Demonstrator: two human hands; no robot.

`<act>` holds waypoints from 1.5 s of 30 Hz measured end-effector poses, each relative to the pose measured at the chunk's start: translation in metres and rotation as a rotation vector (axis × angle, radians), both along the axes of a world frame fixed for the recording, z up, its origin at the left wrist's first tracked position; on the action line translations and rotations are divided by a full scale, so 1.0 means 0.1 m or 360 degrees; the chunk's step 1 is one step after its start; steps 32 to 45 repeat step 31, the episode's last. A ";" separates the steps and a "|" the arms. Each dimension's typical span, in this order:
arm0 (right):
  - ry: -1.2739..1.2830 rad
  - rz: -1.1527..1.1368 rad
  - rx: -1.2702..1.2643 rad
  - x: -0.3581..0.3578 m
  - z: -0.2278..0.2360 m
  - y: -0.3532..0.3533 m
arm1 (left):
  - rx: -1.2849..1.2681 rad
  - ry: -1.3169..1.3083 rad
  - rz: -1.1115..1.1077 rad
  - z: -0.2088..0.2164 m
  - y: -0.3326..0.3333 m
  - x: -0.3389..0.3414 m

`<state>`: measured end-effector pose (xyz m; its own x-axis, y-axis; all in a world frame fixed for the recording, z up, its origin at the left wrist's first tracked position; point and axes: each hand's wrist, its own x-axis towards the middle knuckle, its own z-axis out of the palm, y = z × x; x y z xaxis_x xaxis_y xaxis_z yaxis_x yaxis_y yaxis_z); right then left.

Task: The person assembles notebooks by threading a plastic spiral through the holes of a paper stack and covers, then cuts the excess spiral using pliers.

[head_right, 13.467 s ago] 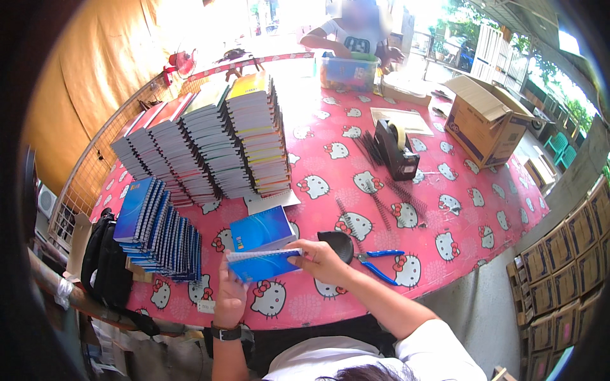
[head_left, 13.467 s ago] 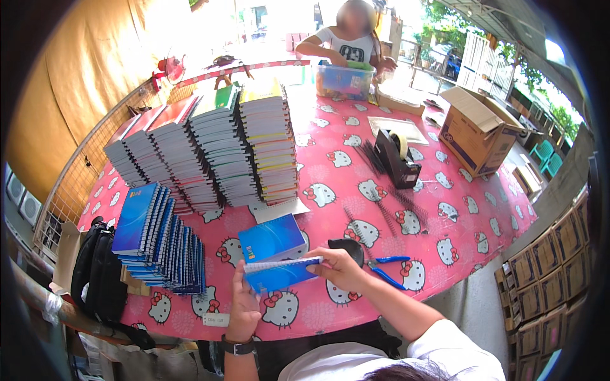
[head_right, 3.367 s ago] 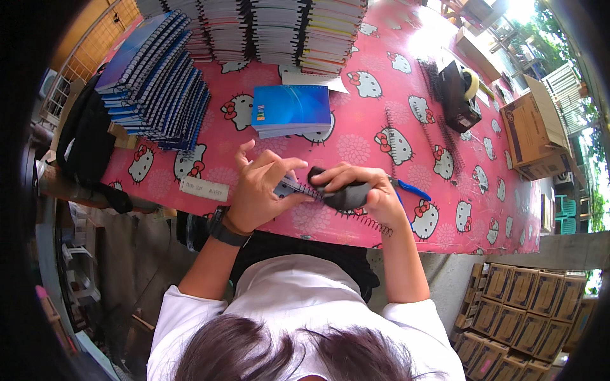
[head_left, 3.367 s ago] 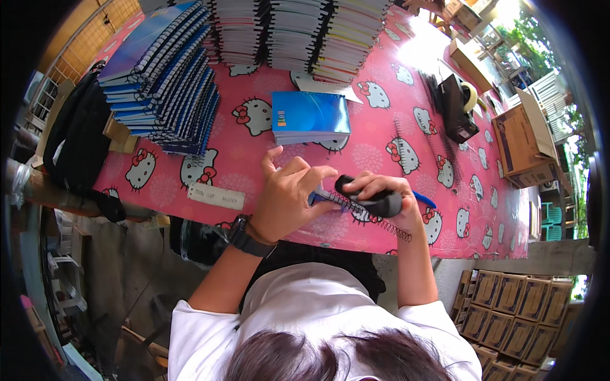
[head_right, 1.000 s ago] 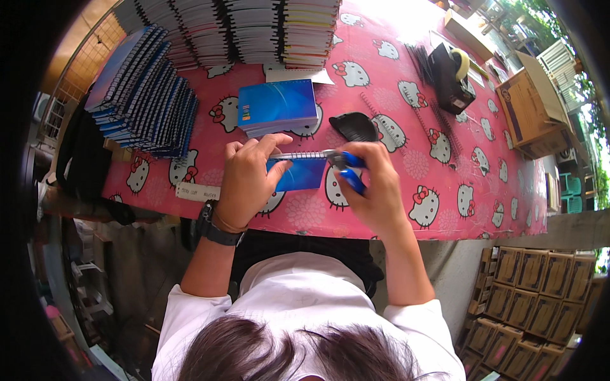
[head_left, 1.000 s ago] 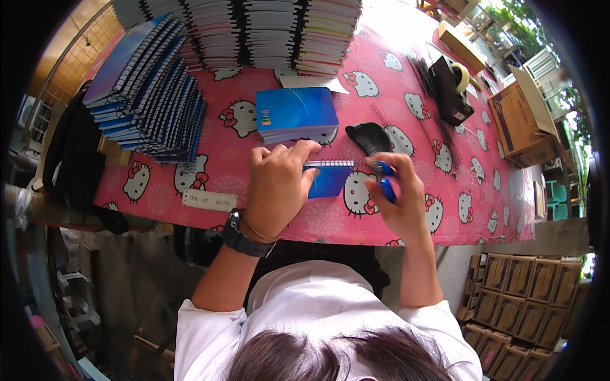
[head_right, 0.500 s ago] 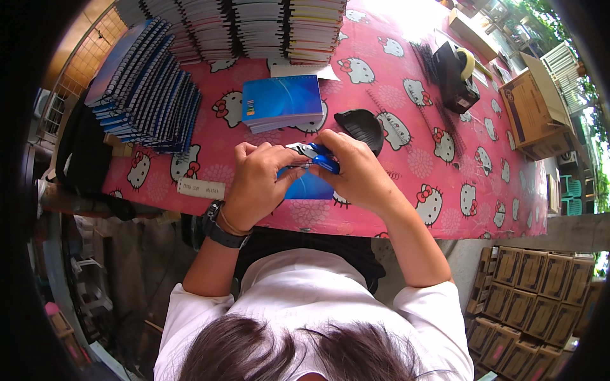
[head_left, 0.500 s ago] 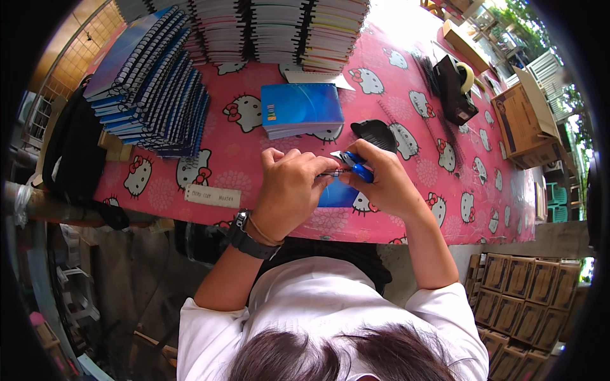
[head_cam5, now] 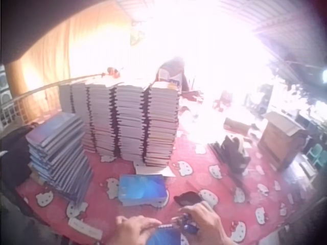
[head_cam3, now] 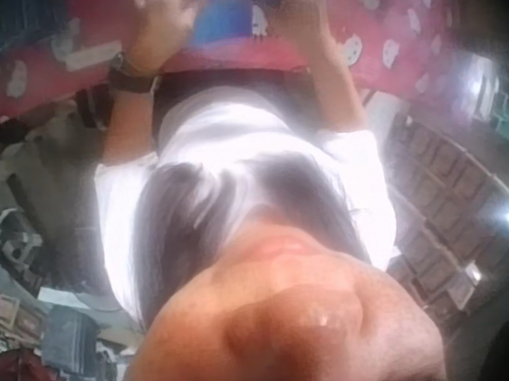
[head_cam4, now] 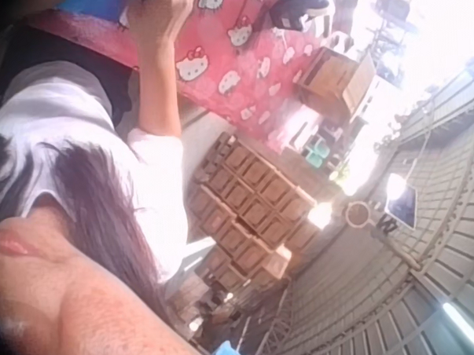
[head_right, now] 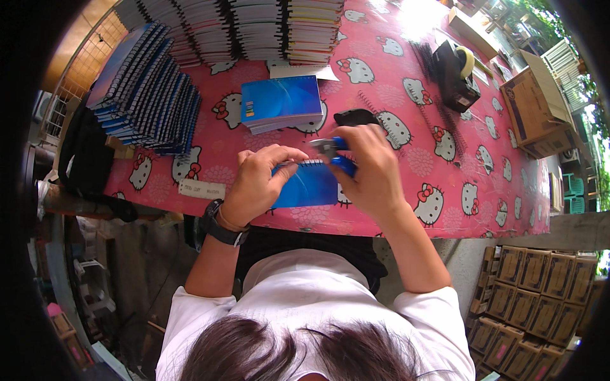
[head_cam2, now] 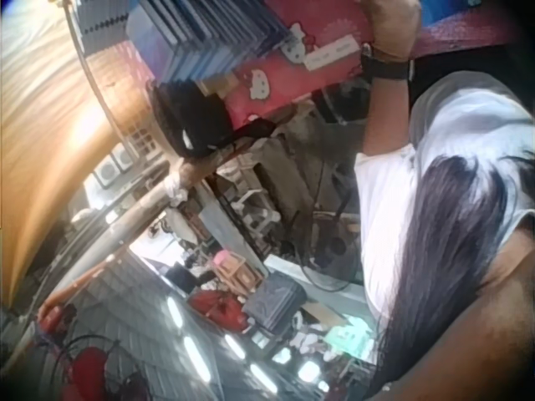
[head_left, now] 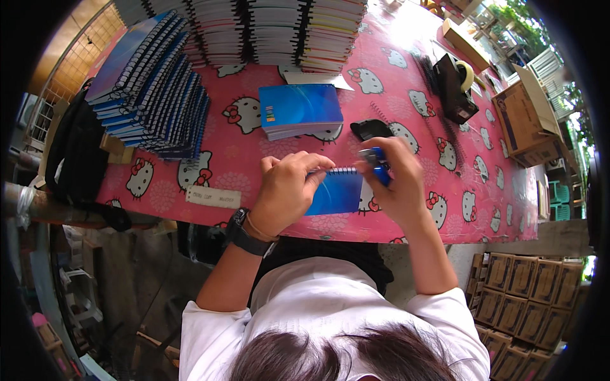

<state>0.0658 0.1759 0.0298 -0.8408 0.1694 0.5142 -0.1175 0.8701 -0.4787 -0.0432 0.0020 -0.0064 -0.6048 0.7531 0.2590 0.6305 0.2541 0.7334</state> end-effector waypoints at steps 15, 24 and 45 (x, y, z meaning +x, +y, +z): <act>-0.0432 -0.0029 -0.0634 0.26 -0.13 -0.24 | 0.0421 -0.0296 0.0350 -0.19 0.12 -0.03; -0.1021 0.0768 -0.2363 0.20 -0.37 -0.16 | 0.0471 -0.0273 0.0213 -0.03 0.11 0.06; -0.1074 0.0919 -0.2680 0.20 -0.52 -0.08 | 0.0424 -0.0416 0.0102 0.01 0.10 0.05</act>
